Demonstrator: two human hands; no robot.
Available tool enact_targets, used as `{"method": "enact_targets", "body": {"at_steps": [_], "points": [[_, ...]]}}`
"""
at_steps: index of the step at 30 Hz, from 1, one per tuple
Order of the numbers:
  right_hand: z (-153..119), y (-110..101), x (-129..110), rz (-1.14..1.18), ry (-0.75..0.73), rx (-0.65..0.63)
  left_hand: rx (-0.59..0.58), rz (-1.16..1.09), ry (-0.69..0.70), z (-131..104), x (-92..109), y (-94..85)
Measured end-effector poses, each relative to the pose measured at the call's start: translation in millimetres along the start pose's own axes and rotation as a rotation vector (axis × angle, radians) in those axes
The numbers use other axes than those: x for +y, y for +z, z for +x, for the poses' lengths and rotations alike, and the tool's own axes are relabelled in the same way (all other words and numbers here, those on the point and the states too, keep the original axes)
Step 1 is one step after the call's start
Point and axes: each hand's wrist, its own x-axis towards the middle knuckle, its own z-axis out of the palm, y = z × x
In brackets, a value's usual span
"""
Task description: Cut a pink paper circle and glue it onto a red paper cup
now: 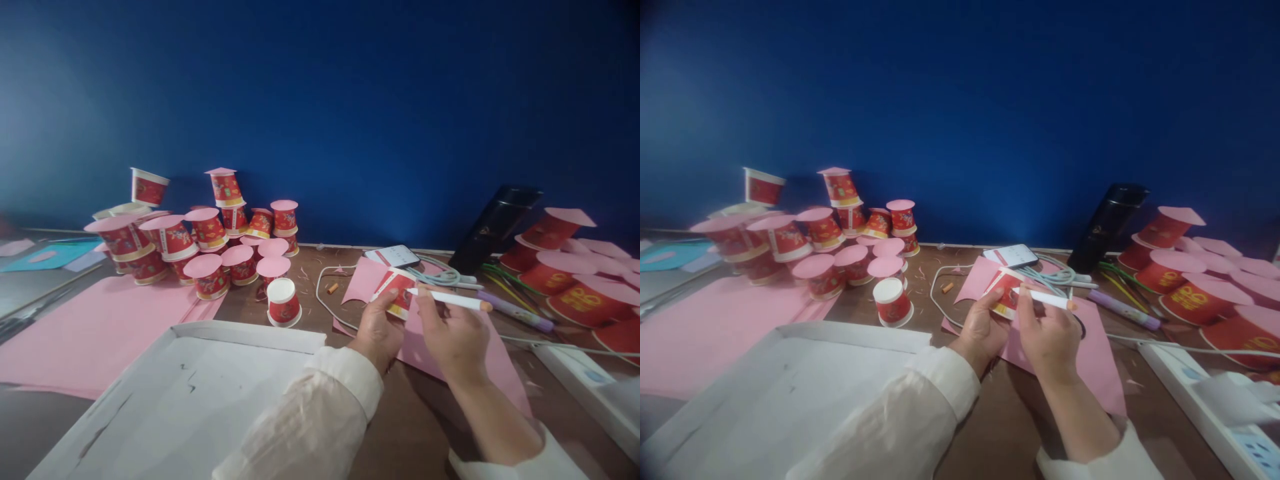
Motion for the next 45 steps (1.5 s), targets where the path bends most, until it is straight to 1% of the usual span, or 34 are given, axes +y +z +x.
{"method": "enact_targets", "body": {"at_steps": [3, 7, 13, 17, 22, 25, 31, 35, 38, 45], "points": [[0.3, 0.2, 0.5, 0.013, -0.012, 0.011, 0.0, 0.021, 0.012, -0.1, 0.9, 0.7], [0.1, -2.3, -1.6, 0.079, -0.03, -0.006, -0.003, 0.028, 0.025, -2.9, 2.8, 3.3], [-0.8, -5.6, -5.2, 0.12, -0.004, 0.001, 0.038, 0.084, 0.045, -4.1, 2.1, 4.1], [-1.1, -4.8, -3.1, 0.133, 0.021, -0.021, 0.01, 0.086, 0.068, -1.5, -0.2, 0.9], [0.2, -4.7, -2.5, 0.105, -0.022, -0.008, -0.003, 0.078, 0.094, -2.5, -0.9, 2.3], [1.1, -4.2, -2.9, 0.094, -0.039, -0.009, -0.021, 0.087, 0.09, -4.1, -0.8, 4.1], [1.6, -3.2, -2.6, 0.087, -0.034, 0.006, -0.012, 0.102, 0.085, -5.2, -0.4, 5.9], [1.2, -3.3, -2.6, 0.088, -0.023, 0.0, 0.008, 0.105, 0.074, -3.7, -0.9, 4.1], [1.1, -2.8, -2.2, 0.078, -0.017, 0.006, -0.001, 0.098, 0.081, -2.1, -1.3, 1.8], [1.4, -2.1, 0.4, 0.083, -0.024, -0.003, -0.002, 0.07, 0.032, -2.7, 0.9, 2.7]]}}
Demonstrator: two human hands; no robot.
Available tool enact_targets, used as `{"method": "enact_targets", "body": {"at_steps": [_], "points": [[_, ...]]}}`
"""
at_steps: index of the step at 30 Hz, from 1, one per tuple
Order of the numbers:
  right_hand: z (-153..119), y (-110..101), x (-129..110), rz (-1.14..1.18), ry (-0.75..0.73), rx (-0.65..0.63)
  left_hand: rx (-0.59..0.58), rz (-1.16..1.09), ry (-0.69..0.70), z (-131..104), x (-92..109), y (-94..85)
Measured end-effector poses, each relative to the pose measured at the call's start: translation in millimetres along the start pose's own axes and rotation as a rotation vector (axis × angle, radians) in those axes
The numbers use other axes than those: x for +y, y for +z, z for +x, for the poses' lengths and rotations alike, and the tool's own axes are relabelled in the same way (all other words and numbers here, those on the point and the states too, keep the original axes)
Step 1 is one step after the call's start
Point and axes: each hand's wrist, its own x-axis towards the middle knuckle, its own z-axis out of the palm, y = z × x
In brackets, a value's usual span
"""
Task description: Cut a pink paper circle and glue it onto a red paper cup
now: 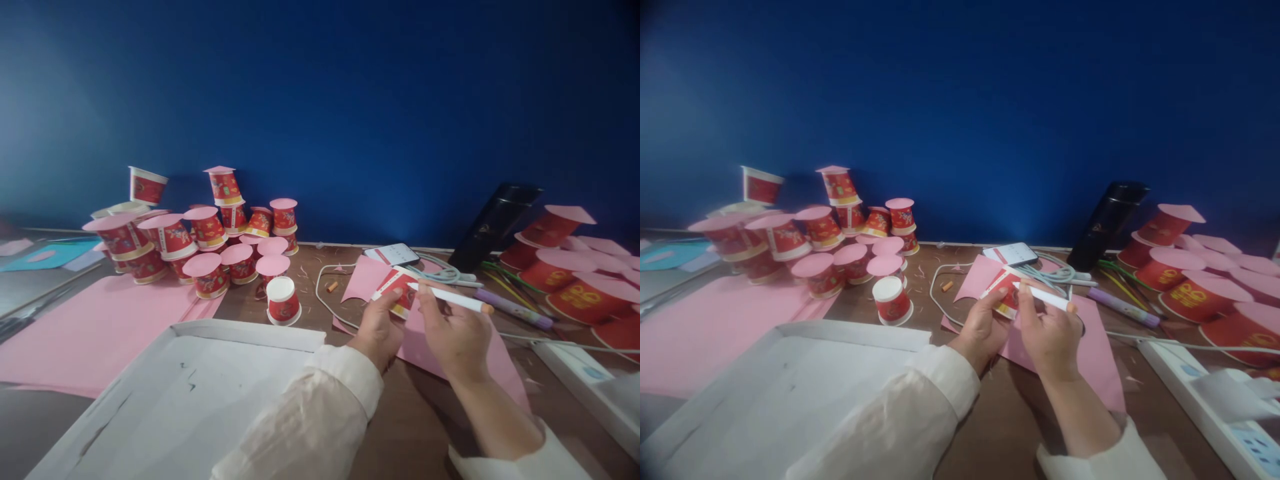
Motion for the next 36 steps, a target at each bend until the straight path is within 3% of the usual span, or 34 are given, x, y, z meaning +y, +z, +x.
{"method": "enact_targets", "body": {"at_steps": [36], "points": [[0.0, 1.8, 1.0, -0.048, 0.069, -0.019, -0.028, -0.045, -0.051, 2.2, 2.1, -3.1]]}}
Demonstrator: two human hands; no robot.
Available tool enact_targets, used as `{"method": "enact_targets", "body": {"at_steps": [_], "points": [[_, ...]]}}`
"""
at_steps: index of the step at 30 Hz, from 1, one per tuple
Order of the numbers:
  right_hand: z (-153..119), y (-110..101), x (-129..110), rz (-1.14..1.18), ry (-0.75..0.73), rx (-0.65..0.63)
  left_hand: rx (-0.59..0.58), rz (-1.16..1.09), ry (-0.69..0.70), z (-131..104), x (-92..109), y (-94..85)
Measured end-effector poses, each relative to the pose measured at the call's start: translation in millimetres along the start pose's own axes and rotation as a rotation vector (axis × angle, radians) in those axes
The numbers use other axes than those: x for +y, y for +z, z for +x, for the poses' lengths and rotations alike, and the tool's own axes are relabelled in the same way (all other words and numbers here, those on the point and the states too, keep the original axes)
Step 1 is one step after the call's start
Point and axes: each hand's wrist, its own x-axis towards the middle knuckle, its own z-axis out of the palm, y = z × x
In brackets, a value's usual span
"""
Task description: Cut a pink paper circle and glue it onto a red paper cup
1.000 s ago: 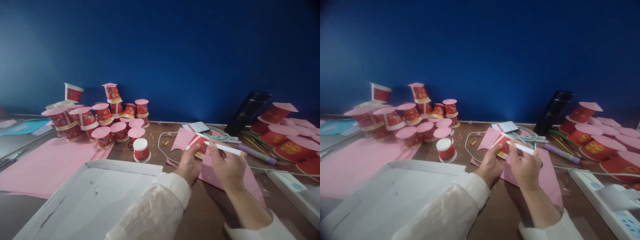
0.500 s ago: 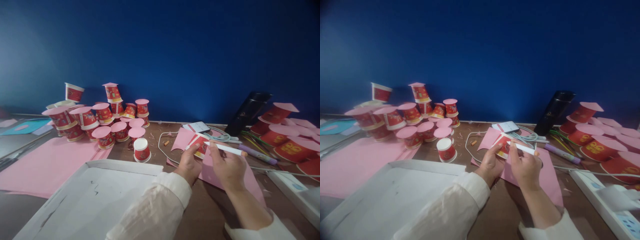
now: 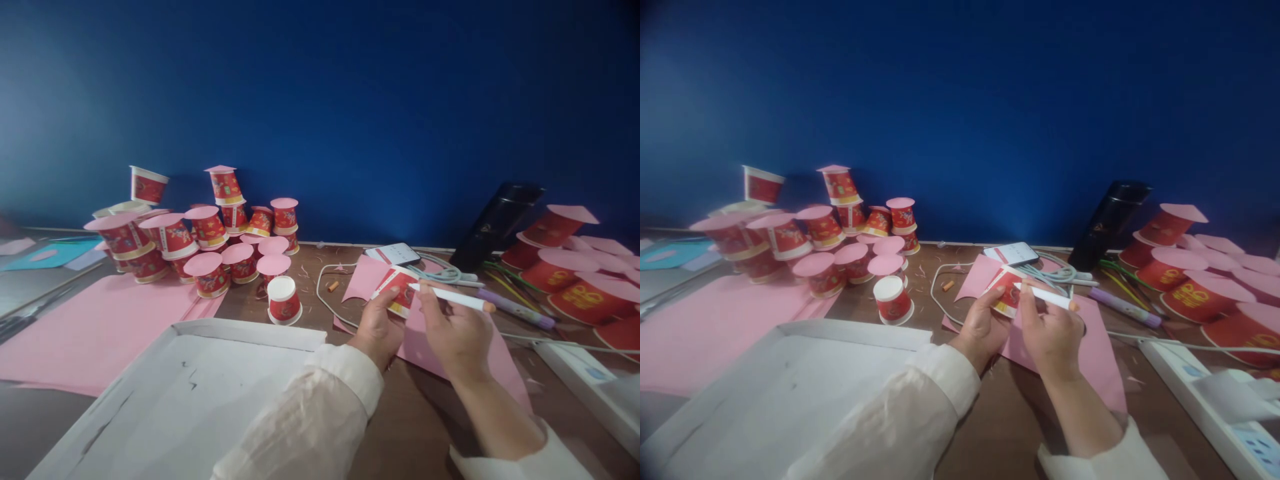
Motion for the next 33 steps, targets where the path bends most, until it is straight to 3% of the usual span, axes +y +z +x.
{"method": "enact_targets", "body": {"at_steps": [11, 20, 33], "points": [[-2.0, -9.3, -7.7, 0.131, 0.033, 0.072, 0.027, -0.007, 0.03, -5.9, 3.6, 7.4], [-1.6, -9.1, -5.7, 0.117, -0.008, 0.064, 0.011, 0.023, 0.036, -7.5, 3.9, 8.3], [0.5, -7.8, -7.3, 0.062, 0.047, 0.021, 0.027, 0.071, 0.074, -8.4, 2.1, 10.2]]}}
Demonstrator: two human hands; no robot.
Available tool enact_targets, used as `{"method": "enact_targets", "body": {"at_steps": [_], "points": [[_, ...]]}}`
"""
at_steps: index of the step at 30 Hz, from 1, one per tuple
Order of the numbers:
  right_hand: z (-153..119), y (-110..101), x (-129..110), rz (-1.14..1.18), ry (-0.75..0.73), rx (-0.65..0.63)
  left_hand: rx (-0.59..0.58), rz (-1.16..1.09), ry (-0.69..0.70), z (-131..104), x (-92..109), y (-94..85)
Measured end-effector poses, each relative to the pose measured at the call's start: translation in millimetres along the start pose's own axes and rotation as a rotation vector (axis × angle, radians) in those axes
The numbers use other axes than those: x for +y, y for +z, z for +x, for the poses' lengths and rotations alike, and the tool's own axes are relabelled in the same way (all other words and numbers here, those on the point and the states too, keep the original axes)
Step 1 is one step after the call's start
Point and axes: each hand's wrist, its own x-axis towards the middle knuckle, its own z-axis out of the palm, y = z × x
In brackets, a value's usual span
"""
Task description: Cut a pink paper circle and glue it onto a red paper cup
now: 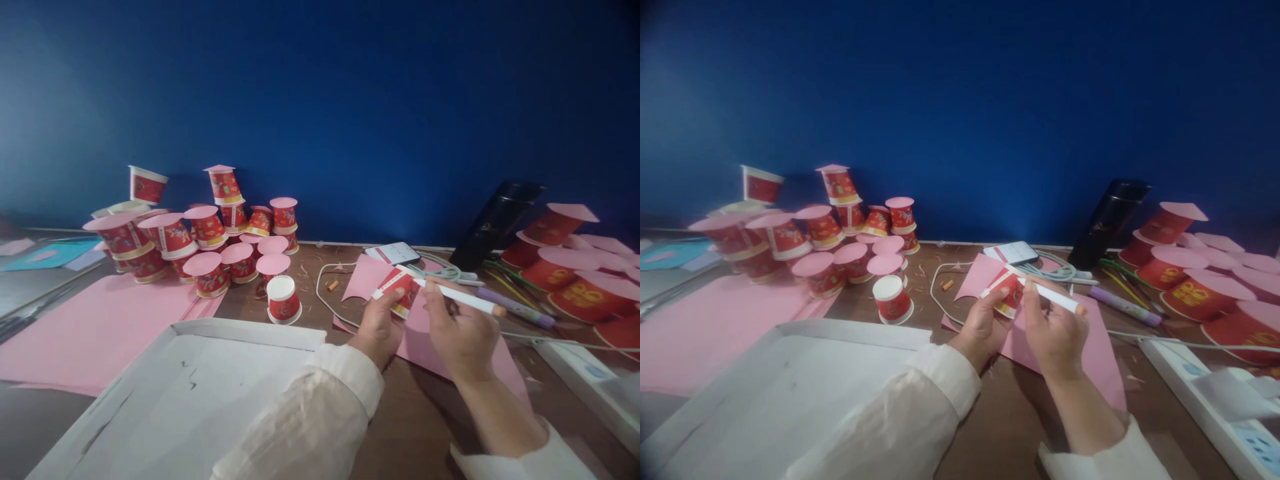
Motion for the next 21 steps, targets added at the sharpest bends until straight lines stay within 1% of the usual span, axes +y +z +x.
{"method": "enact_targets", "body": {"at_steps": [6, 9, 14, 18, 21], "points": [[1.0, 0.8, 2.2, -0.025, 0.011, -0.015, 0.017, 0.008, 0.013, -0.4, 0.1, 0.8], [1.1, 0.9, 3.7, -0.033, -0.001, -0.019, 0.03, 0.016, 0.015, -0.9, 0.3, 1.3], [1.0, 1.8, 5.4, -0.029, -0.017, -0.025, 0.005, 0.021, 0.015, -0.5, 0.1, 0.6], [0.7, 3.2, 5.6, -0.056, -0.045, -0.023, 0.032, 0.033, 0.008, 1.8, -1.3, -1.5], [0.5, 3.5, 4.6, -0.068, -0.055, -0.017, 0.03, 0.032, -0.001, 3.4, -2.7, -3.1]]}}
